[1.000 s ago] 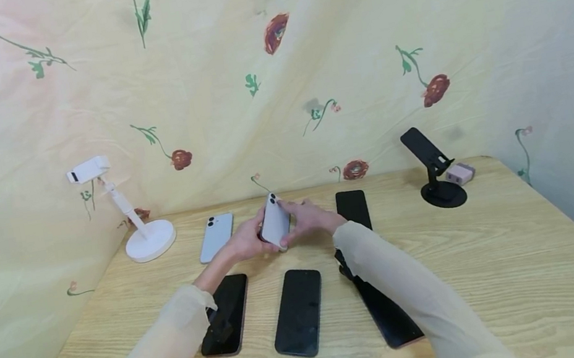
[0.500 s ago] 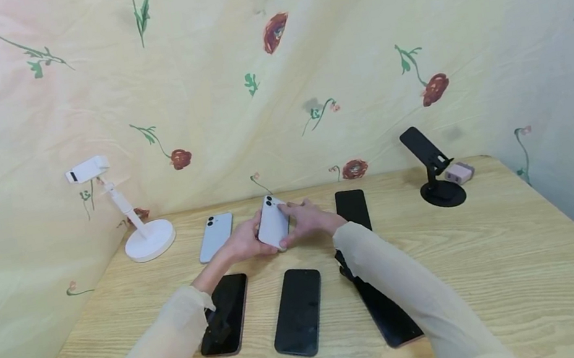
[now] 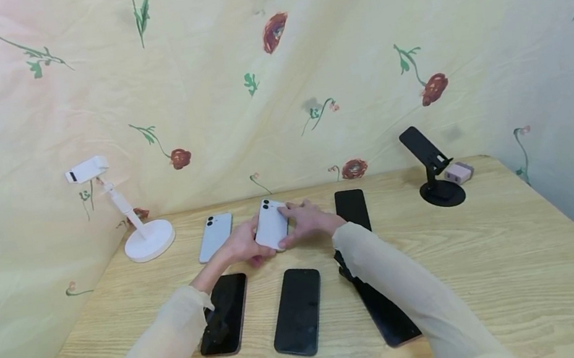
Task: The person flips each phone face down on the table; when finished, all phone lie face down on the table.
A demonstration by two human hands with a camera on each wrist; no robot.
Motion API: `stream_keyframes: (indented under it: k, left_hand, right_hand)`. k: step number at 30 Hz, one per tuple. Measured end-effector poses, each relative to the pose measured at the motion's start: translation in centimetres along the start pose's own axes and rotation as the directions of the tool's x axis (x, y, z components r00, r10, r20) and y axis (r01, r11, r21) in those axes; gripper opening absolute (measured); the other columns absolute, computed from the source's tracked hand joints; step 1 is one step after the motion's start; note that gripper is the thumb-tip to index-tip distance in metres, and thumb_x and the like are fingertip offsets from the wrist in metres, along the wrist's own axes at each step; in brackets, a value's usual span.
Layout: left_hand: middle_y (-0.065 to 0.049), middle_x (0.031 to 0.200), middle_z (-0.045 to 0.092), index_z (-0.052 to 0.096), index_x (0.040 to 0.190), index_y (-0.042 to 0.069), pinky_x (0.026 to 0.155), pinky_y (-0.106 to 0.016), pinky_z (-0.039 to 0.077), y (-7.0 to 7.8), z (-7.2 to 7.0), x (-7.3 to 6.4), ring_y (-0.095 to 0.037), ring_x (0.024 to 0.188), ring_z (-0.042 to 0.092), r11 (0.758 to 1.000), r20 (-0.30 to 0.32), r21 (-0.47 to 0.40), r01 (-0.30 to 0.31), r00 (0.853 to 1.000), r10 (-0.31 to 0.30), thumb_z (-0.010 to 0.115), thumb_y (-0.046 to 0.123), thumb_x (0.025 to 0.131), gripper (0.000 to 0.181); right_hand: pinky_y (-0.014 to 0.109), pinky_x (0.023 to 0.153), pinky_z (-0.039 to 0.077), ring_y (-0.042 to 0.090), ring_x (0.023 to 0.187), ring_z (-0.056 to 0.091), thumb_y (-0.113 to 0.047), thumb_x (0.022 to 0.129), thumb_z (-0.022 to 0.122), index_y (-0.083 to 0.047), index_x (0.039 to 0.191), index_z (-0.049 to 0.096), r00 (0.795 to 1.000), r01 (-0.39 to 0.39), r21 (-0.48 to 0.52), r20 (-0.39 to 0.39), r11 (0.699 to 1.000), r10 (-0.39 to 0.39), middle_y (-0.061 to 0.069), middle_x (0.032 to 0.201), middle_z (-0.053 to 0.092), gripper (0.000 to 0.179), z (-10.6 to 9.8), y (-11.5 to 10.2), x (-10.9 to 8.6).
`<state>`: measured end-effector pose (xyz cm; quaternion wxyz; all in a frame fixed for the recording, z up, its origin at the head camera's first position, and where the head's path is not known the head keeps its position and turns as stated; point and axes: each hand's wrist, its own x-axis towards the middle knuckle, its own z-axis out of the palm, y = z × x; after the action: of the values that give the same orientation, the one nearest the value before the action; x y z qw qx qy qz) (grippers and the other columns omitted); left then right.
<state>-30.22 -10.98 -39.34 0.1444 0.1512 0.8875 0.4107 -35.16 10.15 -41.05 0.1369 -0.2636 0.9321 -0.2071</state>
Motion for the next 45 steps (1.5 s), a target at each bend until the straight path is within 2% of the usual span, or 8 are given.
stream_keyframes:
  k: [8,13,19,33,41,45]
  left_hand:
    - [-0.018,0.082,0.061,0.043,0.140,0.000,0.049,-0.034,0.056,0.07,0.14,-0.05,-0.022,0.053,0.065,0.996,0.012,-0.005,0.087,0.996,-0.087,0.083,0.002,0.080,0.072]
    - [-0.017,0.080,0.061,0.044,0.139,0.000,0.048,-0.034,0.055,0.18,0.18,-0.03,-0.022,0.052,0.064,0.994,0.016,0.024,0.108,0.994,-0.108,0.083,0.004,0.081,0.070]
    - [-0.014,0.074,0.063,0.048,0.131,0.001,0.048,-0.032,0.055,0.09,0.23,0.02,-0.020,0.052,0.063,0.989,0.021,0.079,0.125,0.992,-0.127,0.083,0.008,0.082,0.061]
    - [-0.013,0.070,0.064,0.046,0.133,0.001,0.047,-0.030,0.054,-0.17,0.24,0.03,-0.018,0.051,0.062,0.985,0.039,0.107,0.134,0.989,-0.139,0.082,0.013,0.085,0.060]
    - [-0.011,0.066,0.063,0.052,0.113,0.001,0.047,-0.028,0.052,-0.36,0.18,0.21,-0.017,0.049,0.061,0.982,0.055,0.123,0.145,0.987,-0.153,0.080,0.015,0.087,0.041]
    - [-0.012,0.066,0.064,0.053,0.110,0.001,0.047,-0.028,0.052,-0.47,0.23,0.15,-0.018,0.049,0.061,0.979,0.063,0.148,0.143,0.986,-0.153,0.080,0.016,0.088,0.037]
  right_hand:
    - [0.061,0.108,0.028,0.043,0.137,0.022,-0.059,0.082,0.075,-0.015,0.160,0.026,1.000,-0.016,-0.008,0.019,1.000,0.016,0.015,0.165,0.015,0.101,0.01,-0.04,0.08]
    - [0.060,0.108,0.028,0.042,0.138,0.022,-0.060,0.082,0.074,-0.017,0.160,0.025,0.999,-0.029,-0.017,0.034,0.999,0.030,0.013,0.165,0.014,0.102,-0.08,-0.01,0.26]
    - [0.062,0.108,0.028,0.042,0.138,0.021,-0.060,0.082,0.075,-0.017,0.160,0.027,0.998,-0.033,-0.035,0.050,0.999,0.035,0.013,0.165,0.013,0.101,-0.25,-0.09,0.33]
    - [0.061,0.109,0.026,0.039,0.140,0.019,-0.058,0.082,0.076,-0.019,0.160,0.026,0.996,-0.054,-0.022,0.075,0.998,0.056,0.010,0.166,0.010,0.101,-0.61,-0.45,0.16]
    - [0.064,0.109,0.024,0.040,0.141,0.017,-0.058,0.081,0.076,-0.019,0.160,0.025,0.995,-0.052,-0.026,0.088,0.998,0.054,0.011,0.166,0.009,0.102,-0.84,-0.28,0.20]
    - [0.064,0.109,0.024,0.042,0.142,0.017,-0.059,0.081,0.077,-0.018,0.160,0.027,0.995,-0.048,-0.023,0.082,0.999,0.049,0.012,0.166,0.011,0.102,-0.67,-0.18,0.24]
